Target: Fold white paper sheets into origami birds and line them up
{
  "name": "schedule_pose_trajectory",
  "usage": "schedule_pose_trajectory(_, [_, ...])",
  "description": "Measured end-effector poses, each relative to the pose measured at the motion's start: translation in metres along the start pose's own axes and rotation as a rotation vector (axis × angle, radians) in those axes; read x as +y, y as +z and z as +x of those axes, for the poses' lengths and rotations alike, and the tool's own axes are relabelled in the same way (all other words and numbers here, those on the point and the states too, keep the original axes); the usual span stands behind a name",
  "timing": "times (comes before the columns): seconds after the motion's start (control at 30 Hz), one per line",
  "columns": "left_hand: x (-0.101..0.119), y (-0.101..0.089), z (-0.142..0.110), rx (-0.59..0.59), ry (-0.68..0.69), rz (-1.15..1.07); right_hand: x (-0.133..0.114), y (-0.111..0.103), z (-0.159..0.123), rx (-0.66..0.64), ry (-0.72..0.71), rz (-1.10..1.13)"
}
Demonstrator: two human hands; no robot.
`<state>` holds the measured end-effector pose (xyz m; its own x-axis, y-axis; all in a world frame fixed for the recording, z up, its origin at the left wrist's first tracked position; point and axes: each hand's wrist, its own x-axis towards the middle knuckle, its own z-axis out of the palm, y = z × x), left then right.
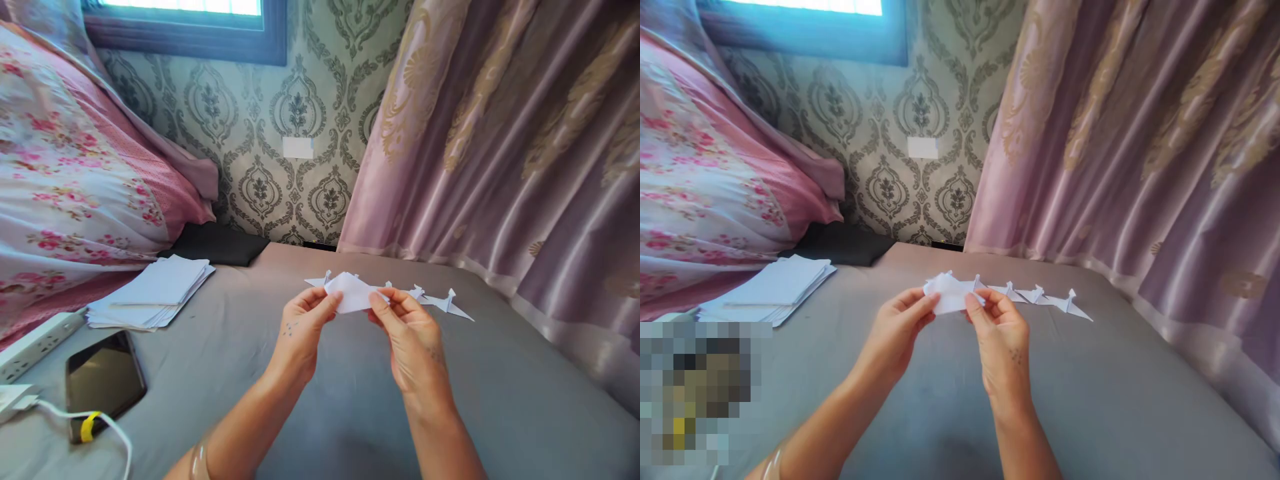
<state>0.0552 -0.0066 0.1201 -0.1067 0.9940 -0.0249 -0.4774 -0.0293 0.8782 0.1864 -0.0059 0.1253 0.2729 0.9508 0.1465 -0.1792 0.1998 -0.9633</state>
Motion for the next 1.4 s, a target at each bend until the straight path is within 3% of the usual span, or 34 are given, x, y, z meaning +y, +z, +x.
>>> schedule_pose_trajectory(0.13, [0.002,-0.009,0.010,0.092,0.147,0.022,0.008,0.005,0.000,-0.290,0.203,-0.092])
schedule_pose_trajectory(0.37, [-0.001,-0.016,0.021,0.000,0.156,0.064,0.028,0.009,0.008,-0.261,0.238,-0.028])
schedule_pose_trajectory(0.47, [0.000,-0.018,0.024,-0.036,0.163,0.107,0.027,0.003,0.014,-0.327,0.148,-0.150])
schedule_pose_trajectory(0.6, [0.000,-0.014,0.020,-0.166,0.140,0.211,0.020,-0.010,0.015,-0.300,0.027,-0.242])
schedule_pose_trajectory(0.9, [-0.031,-0.008,0.008,-0.395,-0.060,0.412,0.042,-0.053,-0.008,-0.253,0.185,-0.214])
schedule_pose_trajectory(1.0, [-0.040,-0.011,-0.003,-0.426,0.060,0.494,0.048,-0.059,-0.023,-0.211,0.098,-0.210])
schedule_pose_trajectory(1.17, [-0.047,-0.022,-0.026,-0.343,0.456,0.631,0.048,-0.059,-0.050,-0.147,-0.217,-0.382])
schedule_pose_trajectory(1.3, [-0.052,-0.034,-0.037,-0.365,0.520,0.686,0.051,-0.058,-0.063,-0.186,-0.380,-0.486])
schedule_pose_trajectory(1.4, [-0.057,-0.042,-0.041,-0.385,0.519,0.672,0.055,-0.058,-0.069,-0.224,-0.404,-0.485])
